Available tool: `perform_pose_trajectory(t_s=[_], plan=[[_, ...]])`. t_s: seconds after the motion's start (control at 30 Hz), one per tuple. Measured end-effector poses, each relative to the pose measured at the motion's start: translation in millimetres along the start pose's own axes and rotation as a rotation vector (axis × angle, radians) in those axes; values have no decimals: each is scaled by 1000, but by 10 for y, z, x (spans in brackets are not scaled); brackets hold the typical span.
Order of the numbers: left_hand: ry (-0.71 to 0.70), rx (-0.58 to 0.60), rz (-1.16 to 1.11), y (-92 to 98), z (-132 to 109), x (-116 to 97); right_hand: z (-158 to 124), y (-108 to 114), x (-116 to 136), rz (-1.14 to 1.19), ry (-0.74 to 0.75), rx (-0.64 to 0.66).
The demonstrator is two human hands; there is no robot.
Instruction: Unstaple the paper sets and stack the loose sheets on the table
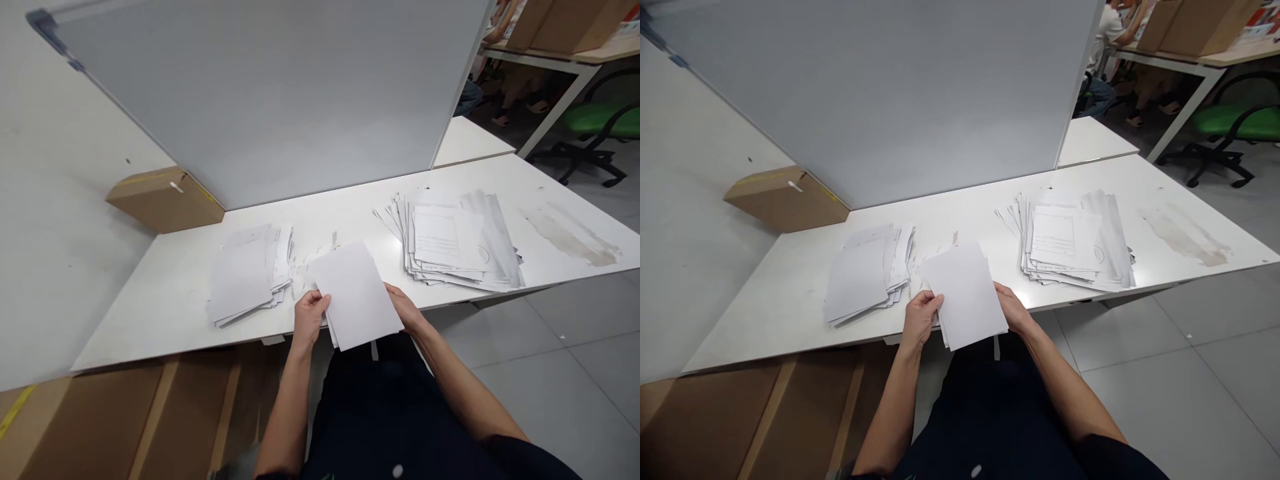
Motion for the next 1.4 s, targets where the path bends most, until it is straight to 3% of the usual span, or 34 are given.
perform_pose_trajectory(t_s=[0.17,0.3,0.43,0.53,0.77,1.4], plan=[[-158,-39,53,-11,-53,-192,-8,26,114,-28,48,13],[-338,-25,-7,-108,-219,-518,-63,46,476,-193,260,-52],[-490,28,-10,-233,-369,-840,-162,38,836,-281,443,-133],[-605,106,56,-343,-413,-970,-164,6,887,-345,476,-149],[-570,131,55,-360,-296,-826,60,-7,585,-254,463,-110],[-516,15,79,-239,-212,-715,102,-83,526,-412,467,-77]])
Point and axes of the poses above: each hand's wrist, its own z-axis towards the middle knuckle, its own y-axis out of the back of the hand, x = y × z, the point moved 8 cm from there along z, towards the middle knuckle, and after that the axes turned 14 degrees about -z, right-handed, at the moved point
